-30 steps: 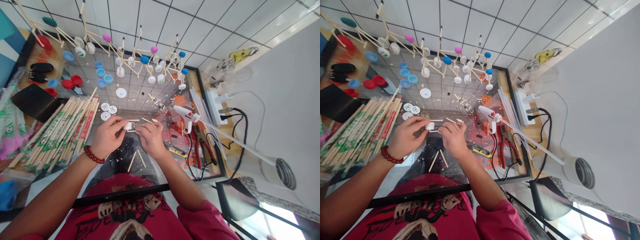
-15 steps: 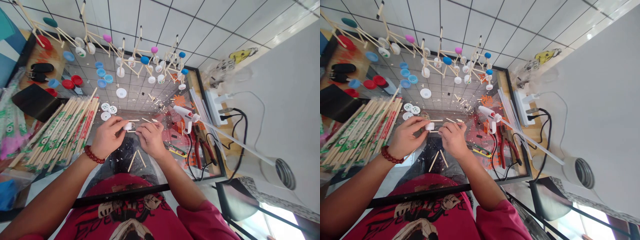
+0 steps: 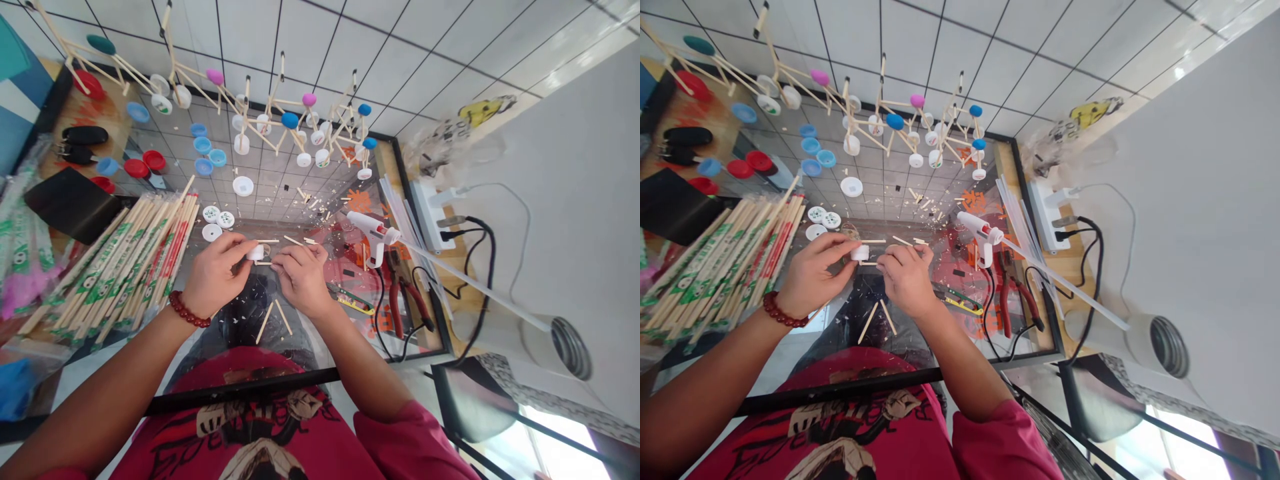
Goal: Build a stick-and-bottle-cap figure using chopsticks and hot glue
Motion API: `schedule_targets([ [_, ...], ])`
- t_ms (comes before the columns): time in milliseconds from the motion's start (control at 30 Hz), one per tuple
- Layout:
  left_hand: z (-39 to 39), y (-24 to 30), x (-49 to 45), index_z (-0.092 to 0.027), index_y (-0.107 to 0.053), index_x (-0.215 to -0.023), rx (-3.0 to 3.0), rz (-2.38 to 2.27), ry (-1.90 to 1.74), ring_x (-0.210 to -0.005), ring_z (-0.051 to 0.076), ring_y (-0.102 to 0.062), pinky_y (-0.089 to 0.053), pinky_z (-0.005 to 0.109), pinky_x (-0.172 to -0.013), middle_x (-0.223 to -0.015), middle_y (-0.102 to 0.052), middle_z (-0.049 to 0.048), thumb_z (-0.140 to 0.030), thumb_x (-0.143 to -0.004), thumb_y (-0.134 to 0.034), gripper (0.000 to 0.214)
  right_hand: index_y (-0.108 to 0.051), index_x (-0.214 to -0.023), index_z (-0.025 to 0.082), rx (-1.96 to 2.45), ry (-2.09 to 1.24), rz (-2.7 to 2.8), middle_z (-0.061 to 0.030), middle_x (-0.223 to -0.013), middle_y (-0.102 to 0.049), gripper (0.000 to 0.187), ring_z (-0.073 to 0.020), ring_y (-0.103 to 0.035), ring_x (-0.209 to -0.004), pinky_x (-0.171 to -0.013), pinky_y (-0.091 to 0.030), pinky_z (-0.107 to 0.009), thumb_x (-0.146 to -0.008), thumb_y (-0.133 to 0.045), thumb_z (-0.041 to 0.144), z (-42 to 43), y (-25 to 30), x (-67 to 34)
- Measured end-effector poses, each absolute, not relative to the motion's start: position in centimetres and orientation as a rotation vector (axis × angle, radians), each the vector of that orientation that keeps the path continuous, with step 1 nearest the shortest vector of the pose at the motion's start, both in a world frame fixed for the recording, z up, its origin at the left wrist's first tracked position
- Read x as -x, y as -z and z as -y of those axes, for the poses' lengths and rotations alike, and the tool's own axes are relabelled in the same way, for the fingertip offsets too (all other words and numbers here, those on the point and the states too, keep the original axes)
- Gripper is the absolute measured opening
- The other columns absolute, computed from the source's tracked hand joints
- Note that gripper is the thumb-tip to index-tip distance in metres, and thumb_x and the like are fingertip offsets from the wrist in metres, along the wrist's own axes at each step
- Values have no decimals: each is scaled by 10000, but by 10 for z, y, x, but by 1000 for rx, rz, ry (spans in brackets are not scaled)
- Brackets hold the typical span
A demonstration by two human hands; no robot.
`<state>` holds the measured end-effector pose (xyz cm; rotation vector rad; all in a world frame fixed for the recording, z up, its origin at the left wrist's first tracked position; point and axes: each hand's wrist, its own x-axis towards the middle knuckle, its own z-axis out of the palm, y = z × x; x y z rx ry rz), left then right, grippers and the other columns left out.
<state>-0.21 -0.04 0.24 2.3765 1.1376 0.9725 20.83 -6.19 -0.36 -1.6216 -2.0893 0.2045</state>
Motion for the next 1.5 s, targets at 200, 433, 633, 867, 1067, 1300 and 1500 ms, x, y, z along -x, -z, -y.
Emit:
schedule_targets([
  [200, 1, -2, 2, -247, -780, -1166, -2364, -1119, -1003, -948, 222, -764, -634, 348, -862, -1092, -777, 64, -204, -978, -602, 262, -745, -1030, 262, 1663, -265, 2090, -33, -1116, -794, 195, -221, -674, -1071, -1060, -260, -454, -1085, -564, 214, 62, 2, -208],
  [433, 0, -3, 3, -244, -777, -1168, -2382, -1138, -965, -968, 224, -767, -640, 350, -866, -1105, -784, 69, -220, -984, -599, 256, -744, -1029, 255, 1635, -213, 2090, -34, -1108, -797, 178, -215, -687, -1059, -1056, -257, -448, -1080, -580, 209, 62, 3, -208],
  [633, 0, -2, 3, -236, -779, -1164, -2395, -1135, -971, -968, 221, -766, -636, 339, -867, -1101, -782, 67, -221, -987, -601, 251, -763, -1018, 259, 1628, -142, 2114, -22, -1087, -791, 193, -197, -678, -1034, -1050, -246, -426, -1077, -586, 210, 61, 6, -208],
  [867, 1, -3, 2, -230, -780, -1162, -2411, -1118, -1000, -957, 223, -769, -636, 338, -861, -1099, -779, 70, -198, -979, -609, 252, -760, -1006, 256, 1609, -114, 2096, -7, -1074, -798, 179, -189, -684, -1026, -1046, -246, -418, -1068, -602, 202, 61, 8, -208],
  [1067, 1, -3, 2, -231, -783, -1174, -2415, -1115, -992, -940, 222, -764, -633, 337, -854, -1100, -769, 67, -190, -973, -613, 266, -762, -1058, 264, 1642, -156, 2103, -26, -1093, -803, 149, -207, -680, -1029, -1040, -252, -431, -1070, -614, 256, 61, 6, -208],
  [1300, 0, -3, 3, -249, -770, -1205, -2406, -1095, -998, -966, 218, -759, -637, 342, -876, -1112, -763, 65, -171, -967, -620, 292, -759, -1134, 258, 1683, -242, 2063, -43, -1154, -802, 164, -224, -685, -1064, -1053, -264, -439, -1000, -665, 248, 62, 3, -210],
  [1500, 0, -4, 2, -243, -770, -1196, -2431, -1109, -1015, -978, 227, -765, -643, 358, -879, -1128, -764, 71, -171, -958, -634, 283, -766, -1152, 246, 1689, -300, 2030, -65, -1168, -798, 212, -254, -693, -1083, -1075, -274, -454, -948, -709, 235, 62, 1, -210],
])
